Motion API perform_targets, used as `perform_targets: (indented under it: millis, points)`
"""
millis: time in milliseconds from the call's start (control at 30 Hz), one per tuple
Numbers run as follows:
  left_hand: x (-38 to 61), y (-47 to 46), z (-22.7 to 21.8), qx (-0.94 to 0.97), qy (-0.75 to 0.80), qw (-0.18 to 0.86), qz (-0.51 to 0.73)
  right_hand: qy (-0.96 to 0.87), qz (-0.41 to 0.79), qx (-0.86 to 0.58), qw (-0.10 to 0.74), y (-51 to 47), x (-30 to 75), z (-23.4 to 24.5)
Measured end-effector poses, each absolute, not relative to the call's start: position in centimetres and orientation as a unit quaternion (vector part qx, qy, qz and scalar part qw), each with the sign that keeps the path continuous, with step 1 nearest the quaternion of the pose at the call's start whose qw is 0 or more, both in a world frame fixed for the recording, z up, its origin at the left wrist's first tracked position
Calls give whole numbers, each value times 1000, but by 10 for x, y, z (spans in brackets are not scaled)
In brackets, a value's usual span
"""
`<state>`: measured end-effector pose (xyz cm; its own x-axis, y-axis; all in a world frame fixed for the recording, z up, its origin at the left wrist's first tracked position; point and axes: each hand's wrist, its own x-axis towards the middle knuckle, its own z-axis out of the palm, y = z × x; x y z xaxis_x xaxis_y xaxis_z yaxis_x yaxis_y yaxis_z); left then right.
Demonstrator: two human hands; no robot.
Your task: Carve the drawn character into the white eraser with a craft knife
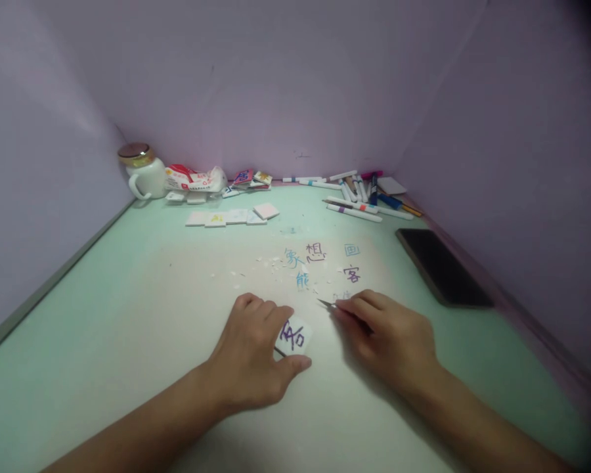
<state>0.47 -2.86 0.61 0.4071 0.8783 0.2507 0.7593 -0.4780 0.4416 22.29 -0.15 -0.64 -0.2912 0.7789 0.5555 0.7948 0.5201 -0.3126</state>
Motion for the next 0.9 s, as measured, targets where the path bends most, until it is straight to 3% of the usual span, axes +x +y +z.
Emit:
perform_targets:
  millis: [300, 900]
  points:
    - [6, -27, 7, 828, 493, 130, 232, -791, 52, -471, 387, -6, 223, -5]
    - [6, -28, 7, 824, 504, 137, 221, -821, 41, -445, 356, -20, 210, -5]
